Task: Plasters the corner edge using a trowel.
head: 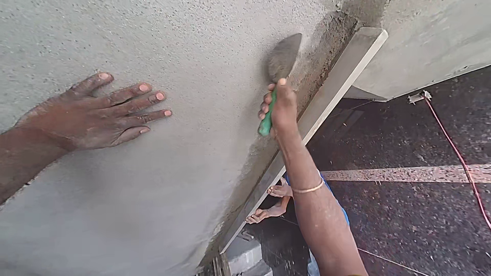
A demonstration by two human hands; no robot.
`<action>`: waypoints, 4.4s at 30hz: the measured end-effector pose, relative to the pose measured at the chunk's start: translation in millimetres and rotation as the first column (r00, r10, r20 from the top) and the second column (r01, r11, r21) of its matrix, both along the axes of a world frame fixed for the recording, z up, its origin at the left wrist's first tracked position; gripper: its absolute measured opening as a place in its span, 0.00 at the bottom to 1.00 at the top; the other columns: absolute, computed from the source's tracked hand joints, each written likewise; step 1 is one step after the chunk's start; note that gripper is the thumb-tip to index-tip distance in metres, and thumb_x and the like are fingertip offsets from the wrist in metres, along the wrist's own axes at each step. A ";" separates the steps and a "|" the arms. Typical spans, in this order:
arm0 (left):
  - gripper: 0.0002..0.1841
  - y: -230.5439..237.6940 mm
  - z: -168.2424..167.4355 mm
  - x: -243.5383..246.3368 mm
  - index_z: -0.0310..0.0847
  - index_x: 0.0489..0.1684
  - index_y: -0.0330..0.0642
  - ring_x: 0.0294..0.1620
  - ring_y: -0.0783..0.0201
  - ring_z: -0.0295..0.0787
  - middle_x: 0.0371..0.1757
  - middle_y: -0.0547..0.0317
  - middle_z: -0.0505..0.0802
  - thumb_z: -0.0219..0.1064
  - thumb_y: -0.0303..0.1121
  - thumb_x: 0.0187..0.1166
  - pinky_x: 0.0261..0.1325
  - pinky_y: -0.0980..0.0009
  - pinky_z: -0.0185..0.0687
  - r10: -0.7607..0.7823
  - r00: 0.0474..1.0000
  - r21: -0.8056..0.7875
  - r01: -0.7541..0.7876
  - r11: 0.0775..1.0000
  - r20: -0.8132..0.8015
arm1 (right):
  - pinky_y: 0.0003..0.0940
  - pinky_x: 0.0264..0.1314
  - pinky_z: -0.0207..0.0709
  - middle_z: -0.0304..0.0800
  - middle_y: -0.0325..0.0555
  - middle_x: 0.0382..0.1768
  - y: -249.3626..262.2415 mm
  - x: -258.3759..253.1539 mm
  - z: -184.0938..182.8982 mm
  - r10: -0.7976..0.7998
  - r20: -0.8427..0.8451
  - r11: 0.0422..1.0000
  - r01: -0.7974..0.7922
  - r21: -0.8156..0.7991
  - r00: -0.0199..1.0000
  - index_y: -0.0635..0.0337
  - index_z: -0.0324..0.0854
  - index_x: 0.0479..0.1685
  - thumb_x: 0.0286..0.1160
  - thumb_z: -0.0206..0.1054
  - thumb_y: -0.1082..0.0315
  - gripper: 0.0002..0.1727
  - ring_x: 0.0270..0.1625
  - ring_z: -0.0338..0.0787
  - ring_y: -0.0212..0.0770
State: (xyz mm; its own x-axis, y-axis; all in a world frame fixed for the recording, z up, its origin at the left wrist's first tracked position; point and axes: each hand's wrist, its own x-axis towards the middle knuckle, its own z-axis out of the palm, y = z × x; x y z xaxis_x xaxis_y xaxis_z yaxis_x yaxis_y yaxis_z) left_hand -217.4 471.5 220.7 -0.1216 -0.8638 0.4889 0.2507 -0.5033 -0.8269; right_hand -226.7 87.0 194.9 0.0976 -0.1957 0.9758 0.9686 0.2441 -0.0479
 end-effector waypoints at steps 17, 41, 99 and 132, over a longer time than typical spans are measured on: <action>0.31 2.8 0.0 2.5 0.67 0.89 0.66 0.95 0.49 0.52 0.92 0.60 0.67 0.31 0.57 0.92 0.91 0.39 0.35 0.069 0.997 -0.025 -0.068 0.997 0.037 | 0.23 0.08 0.71 0.68 0.31 0.14 -62.8 37.9 -0.3 0.115 -0.099 0.966 -0.088 0.244 0.988 0.53 0.72 0.44 0.97 0.36 0.45 0.26 0.08 0.69 0.27; 0.34 22.9 15.0 25.6 0.56 0.93 0.69 0.95 0.46 0.51 0.95 0.61 0.60 0.22 0.59 0.90 0.89 0.34 0.38 -0.008 0.996 0.091 0.000 0.996 0.089 | 0.25 0.13 0.76 0.73 0.35 0.21 -125.5 -20.1 -37.4 -0.521 -0.347 0.796 0.591 0.134 0.780 0.53 0.70 0.44 0.96 0.46 0.48 0.20 0.11 0.71 0.29; 0.35 35.9 26.0 45.9 0.59 0.91 0.74 0.96 0.48 0.47 0.95 0.69 0.59 0.21 0.62 0.88 0.88 0.34 0.38 0.004 0.991 0.076 -0.015 0.997 0.135 | 0.26 0.15 0.79 0.72 0.34 0.18 -140.2 -40.1 5.3 -0.518 -0.304 0.771 0.590 0.240 0.800 0.56 0.70 0.44 0.97 0.43 0.52 0.19 0.11 0.75 0.29; 0.34 35.0 22.5 48.7 0.62 0.90 0.73 0.94 0.47 0.53 0.94 0.66 0.63 0.22 0.60 0.90 0.90 0.36 0.37 -0.055 0.989 0.085 0.043 0.995 0.141 | 0.25 0.14 0.78 0.72 0.36 0.20 -143.1 -73.6 24.2 -0.528 -0.368 0.775 0.612 0.161 0.766 0.55 0.66 0.44 0.97 0.42 0.52 0.18 0.12 0.74 0.29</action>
